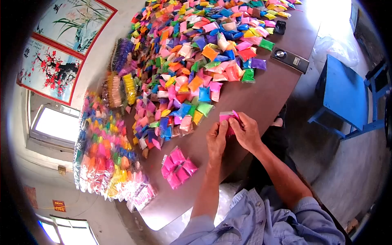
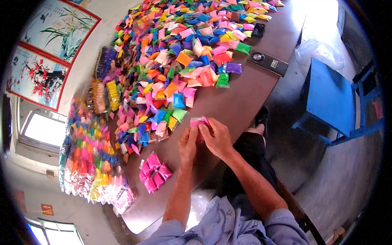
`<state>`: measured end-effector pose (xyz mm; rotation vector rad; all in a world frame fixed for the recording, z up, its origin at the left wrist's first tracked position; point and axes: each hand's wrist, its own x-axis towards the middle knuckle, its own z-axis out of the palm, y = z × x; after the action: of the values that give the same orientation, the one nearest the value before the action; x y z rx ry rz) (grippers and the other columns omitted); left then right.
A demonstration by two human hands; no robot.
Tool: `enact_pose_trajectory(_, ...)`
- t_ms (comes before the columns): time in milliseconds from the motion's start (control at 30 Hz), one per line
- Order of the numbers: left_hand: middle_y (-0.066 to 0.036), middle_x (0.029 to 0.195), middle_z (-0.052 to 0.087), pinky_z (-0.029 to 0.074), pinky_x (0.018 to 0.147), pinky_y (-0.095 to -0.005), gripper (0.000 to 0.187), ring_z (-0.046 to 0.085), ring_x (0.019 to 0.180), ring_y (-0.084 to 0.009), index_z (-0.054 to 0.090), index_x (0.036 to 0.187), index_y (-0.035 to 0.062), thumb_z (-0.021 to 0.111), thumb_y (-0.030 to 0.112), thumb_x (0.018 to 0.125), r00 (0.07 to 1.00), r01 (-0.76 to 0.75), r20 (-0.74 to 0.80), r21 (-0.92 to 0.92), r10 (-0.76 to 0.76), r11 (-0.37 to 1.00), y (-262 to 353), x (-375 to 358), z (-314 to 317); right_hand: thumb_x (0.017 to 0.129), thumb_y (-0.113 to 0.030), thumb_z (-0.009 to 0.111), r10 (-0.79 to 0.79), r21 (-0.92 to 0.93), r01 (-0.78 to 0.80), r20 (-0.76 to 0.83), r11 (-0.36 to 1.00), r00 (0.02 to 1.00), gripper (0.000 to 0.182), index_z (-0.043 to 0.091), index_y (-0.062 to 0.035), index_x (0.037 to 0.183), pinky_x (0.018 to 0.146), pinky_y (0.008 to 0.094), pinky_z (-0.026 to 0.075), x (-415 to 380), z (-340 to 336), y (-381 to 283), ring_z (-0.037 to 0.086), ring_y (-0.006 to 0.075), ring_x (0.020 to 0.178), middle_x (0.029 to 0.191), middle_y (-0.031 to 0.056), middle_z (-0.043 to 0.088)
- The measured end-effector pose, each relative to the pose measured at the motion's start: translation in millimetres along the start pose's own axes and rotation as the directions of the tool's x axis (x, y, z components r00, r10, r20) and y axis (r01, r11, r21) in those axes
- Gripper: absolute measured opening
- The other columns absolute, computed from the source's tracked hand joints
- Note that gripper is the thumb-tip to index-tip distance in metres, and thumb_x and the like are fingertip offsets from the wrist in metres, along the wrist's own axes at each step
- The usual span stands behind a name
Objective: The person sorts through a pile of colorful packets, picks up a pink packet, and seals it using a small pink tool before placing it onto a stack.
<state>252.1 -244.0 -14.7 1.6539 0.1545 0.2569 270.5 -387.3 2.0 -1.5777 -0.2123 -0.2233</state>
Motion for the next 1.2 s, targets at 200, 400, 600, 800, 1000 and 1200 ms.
enact_pose_trajectory(200, 0.008, 0.074, 0.052, 0.035, 0.058, -0.0233, 0.028, 0.042, 0.068, -0.0036, 0.067, 0.086, 0.0055, 0.061, 0.024, 0.107, 0.999, 0.001, -0.033, 0.06, 0.001, 0.998, 7.5, -2.9, 1.3, 0.1, -0.02, 0.067, -0.015, 0.047, 0.016, -0.022, 0.999, 1.0, 0.022, 0.066, 0.0007, 0.105, 0.064, 0.0354, 0.049, 0.4, 1.7, -5.5, 0.058, 0.0228, 0.069, 0.08, 0.0148, 0.061)
enact_pose_trajectory(400, 0.007, 0.077, 0.056, 0.037, 0.06, -0.0222, 0.026, 0.045, 0.069, -0.0039, 0.069, 0.093, 0.0034, 0.061, 0.024, 0.107, 0.999, 0.038, -0.024, -0.033, -0.039, 0.999, 17.5, -6.1, 4.2, 0.1, -0.022, 0.066, -0.026, 0.041, 0.026, -0.002, 0.999, 1.0, 0.025, 0.065, 0.0001, 0.111, 0.07, 0.0382, 0.053, 0.2, 3.1, -2.8, 0.064, 0.0316, 0.075, 0.089, 0.0192, 0.066)
enact_pose_trajectory(600, 0.004, 0.076, 0.059, 0.04, 0.061, -0.0226, 0.025, 0.05, 0.068, -0.0054, 0.07, 0.093, 0.0035, 0.062, 0.023, 0.107, 0.999, 0.031, 0.036, -0.005, -0.031, 0.999, 16.4, -6.9, 0.2, 0.101, -0.022, 0.065, 0.038, 0.083, -0.035, -0.041, 0.996, 0.998, 0.026, 0.065, -0.0007, 0.116, 0.071, 0.0378, 0.054, 0.1, 1.3, 0.6, 0.069, 0.0274, 0.079, 0.092, 0.0189, 0.068)
enact_pose_trajectory(800, 0.004, 0.074, 0.06, 0.04, 0.059, -0.0232, 0.027, 0.051, 0.066, -0.0058, 0.071, 0.093, 0.003, 0.064, 0.026, 0.106, 0.999, 0.018, 0.049, -0.127, -0.012, 0.992, 11.7, -3.7, -2.6, 0.1, -0.022, 0.066, -0.011, 0.046, 0.012, -0.019, 0.999, 1.0, 0.028, 0.064, -0.0009, 0.119, 0.072, 0.0363, 0.055, 1.8, 0.5, -5.8, 0.069, 0.0274, 0.08, 0.094, 0.0191, 0.069)
enact_pose_trajectory(1000, 0.003, 0.076, 0.063, 0.042, 0.059, -0.0238, 0.025, 0.053, 0.066, -0.0062, 0.073, 0.099, 0.0026, 0.066, 0.026, 0.105, 0.995, 0.095, 0.017, -0.034, -0.094, 0.995, 16.1, -5.5, -3.1, 0.101, -0.024, 0.065, -0.003, 0.068, 0.004, -0.016, 0.998, 1.0, 0.031, 0.062, -0.0004, 0.121, 0.074, 0.0361, 0.055, 0.7, 0.8, -1.6, 0.069, 0.0268, 0.082, 0.095, 0.0184, 0.069)
enact_pose_trajectory(1200, 0.002, 0.083, 0.067, 0.046, 0.063, -0.0236, 0.021, 0.056, 0.068, -0.0071, 0.074, 0.104, 0.002, 0.067, 0.022, 0.104, 0.998, 0.047, 0.038, -0.082, -0.044, 0.996, 10.8, -4.9, -3.5, 0.102, -0.026, 0.064, 0.039, 0.089, -0.033, -0.072, 0.996, 0.997, 0.032, 0.061, 0.0006, 0.12, 0.072, 0.0357, 0.054, 0.7, 3.2, 5.3, 0.067, 0.0235, 0.079, 0.091, 0.0169, 0.068)
